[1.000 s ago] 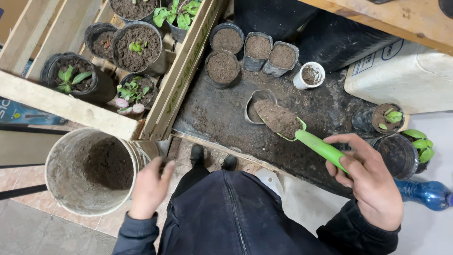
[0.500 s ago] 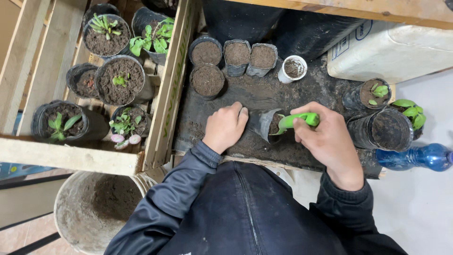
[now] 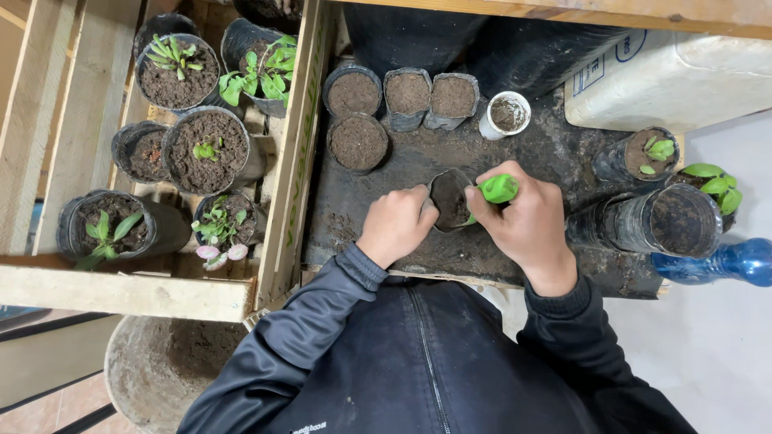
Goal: The person fills small plastic pots with soil using a green scoop, taking the soil from a bucket.
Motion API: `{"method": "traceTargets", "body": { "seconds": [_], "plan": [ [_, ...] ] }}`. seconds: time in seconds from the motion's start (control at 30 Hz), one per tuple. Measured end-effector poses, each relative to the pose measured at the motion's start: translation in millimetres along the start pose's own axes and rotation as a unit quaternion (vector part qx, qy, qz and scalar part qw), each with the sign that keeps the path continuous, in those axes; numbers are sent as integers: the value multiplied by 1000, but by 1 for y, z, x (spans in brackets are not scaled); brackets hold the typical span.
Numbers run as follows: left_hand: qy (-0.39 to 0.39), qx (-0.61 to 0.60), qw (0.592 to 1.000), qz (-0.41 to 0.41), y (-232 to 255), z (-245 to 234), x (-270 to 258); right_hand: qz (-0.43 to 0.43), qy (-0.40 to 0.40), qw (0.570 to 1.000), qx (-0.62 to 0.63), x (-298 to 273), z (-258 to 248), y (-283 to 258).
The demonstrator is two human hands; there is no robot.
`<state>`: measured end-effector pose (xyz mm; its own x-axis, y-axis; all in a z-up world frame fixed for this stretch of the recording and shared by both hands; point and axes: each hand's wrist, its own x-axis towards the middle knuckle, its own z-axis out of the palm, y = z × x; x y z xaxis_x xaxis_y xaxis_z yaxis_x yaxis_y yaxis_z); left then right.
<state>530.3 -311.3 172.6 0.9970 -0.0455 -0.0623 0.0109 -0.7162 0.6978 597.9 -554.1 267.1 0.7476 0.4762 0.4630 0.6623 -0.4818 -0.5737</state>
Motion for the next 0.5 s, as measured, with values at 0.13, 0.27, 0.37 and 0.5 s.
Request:
{"method": "traceTargets", "body": {
  "seconds": [0.13,0.27,0.37,0.5],
  "plan": [
    [3,-15,1000,-5,-4,8,-8,-43,54,998,-1,0,13,15],
    [9,-44,999,-11,3,0,-9,-70,78,994,-31,28,13,-4],
    [8,-52,999,-13,2,1,-17,-70,60,996,6,40,17,-13],
    [18,-53,998,-14,-3,2,-19,-75,58,995,16,42,21,-13]
  ]
}}
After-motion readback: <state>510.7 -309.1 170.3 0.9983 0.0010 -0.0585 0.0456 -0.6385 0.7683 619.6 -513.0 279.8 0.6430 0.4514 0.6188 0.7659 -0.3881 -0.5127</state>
